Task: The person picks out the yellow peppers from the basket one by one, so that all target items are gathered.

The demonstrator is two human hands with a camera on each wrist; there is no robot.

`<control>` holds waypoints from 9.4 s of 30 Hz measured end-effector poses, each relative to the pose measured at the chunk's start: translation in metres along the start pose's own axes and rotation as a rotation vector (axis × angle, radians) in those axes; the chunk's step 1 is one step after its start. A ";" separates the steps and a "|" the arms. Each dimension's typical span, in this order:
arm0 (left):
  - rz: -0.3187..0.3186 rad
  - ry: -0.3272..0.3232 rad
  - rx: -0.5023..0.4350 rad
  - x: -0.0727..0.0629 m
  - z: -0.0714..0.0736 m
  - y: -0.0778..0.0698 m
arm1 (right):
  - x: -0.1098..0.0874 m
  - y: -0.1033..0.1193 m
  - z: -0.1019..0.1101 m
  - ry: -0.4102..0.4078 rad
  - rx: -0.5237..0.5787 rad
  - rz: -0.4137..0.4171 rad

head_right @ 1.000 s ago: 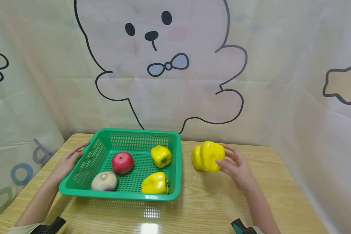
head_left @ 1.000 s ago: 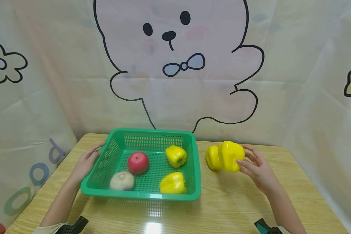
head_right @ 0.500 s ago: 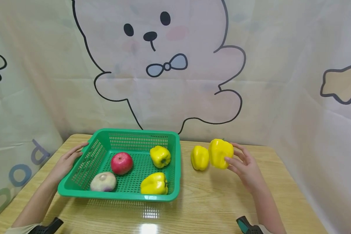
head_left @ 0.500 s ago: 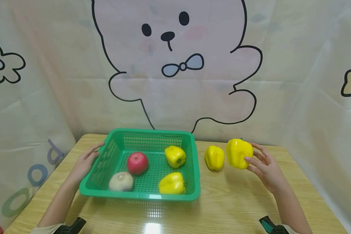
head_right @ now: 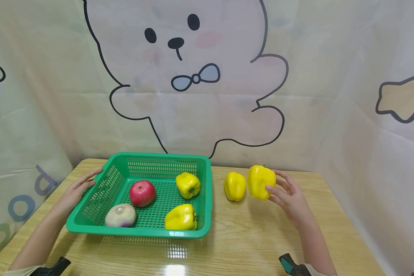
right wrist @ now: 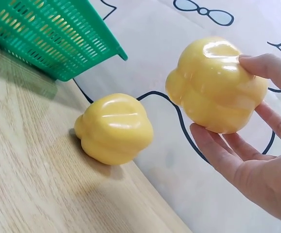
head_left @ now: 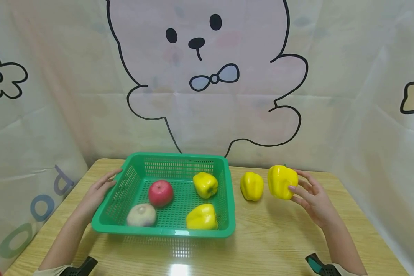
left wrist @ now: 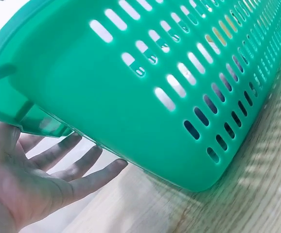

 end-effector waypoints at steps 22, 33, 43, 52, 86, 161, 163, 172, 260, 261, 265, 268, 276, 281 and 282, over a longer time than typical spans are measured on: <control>-0.111 0.052 -0.056 0.003 0.004 0.009 | 0.003 -0.016 0.012 -0.011 -0.053 -0.051; -0.114 0.054 -0.073 0.001 0.003 0.008 | 0.006 -0.028 0.015 -0.018 -0.105 -0.089; -0.101 0.043 -0.069 0.001 0.003 0.008 | 0.008 -0.039 0.019 -0.039 -0.166 -0.117; -0.094 0.042 -0.079 0.000 0.003 0.008 | 0.007 -0.046 0.019 -0.032 -0.209 -0.124; -0.115 0.058 -0.088 -0.001 0.001 0.005 | 0.010 -0.069 0.019 -0.062 -0.210 -0.237; -0.084 0.000 -0.006 0.001 0.001 0.007 | 0.012 -0.067 0.029 -0.069 -0.234 -0.201; -0.082 -0.002 0.005 0.001 0.001 0.007 | 0.011 -0.064 0.031 -0.071 -0.266 -0.184; -0.070 -0.001 -0.013 0.002 0.001 0.007 | 0.008 -0.055 0.035 -0.063 -0.381 -0.173; -0.090 0.032 -0.062 -0.001 0.000 0.006 | 0.002 0.035 -0.075 0.064 -0.434 -0.033; -0.090 0.032 -0.062 -0.001 0.000 0.006 | 0.003 0.036 -0.077 0.065 -0.436 -0.031; -0.090 0.035 -0.070 -0.002 0.000 0.006 | 0.007 0.037 -0.083 0.072 -0.441 -0.029; -0.091 0.037 -0.073 -0.002 0.000 0.006 | 0.011 0.038 -0.089 0.087 -0.431 -0.024; -0.095 0.035 -0.068 -0.001 0.000 0.006 | 0.020 0.042 -0.103 0.108 -0.414 -0.013; -0.092 0.038 -0.072 -0.002 0.000 0.006 | 0.026 0.045 -0.111 0.119 -0.410 0.009; -0.090 0.037 -0.073 -0.002 0.000 0.005 | 0.027 0.046 -0.113 0.122 -0.407 0.011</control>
Point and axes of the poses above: each hand's wrist, its own x-axis towards the middle knuckle, its own z-axis out of the back of the hand, y = z × x, the point moved 3 cm from there along x, towards the middle knuckle, and after that the axes turned 3 degrees about -x, right-handed, at the moved point
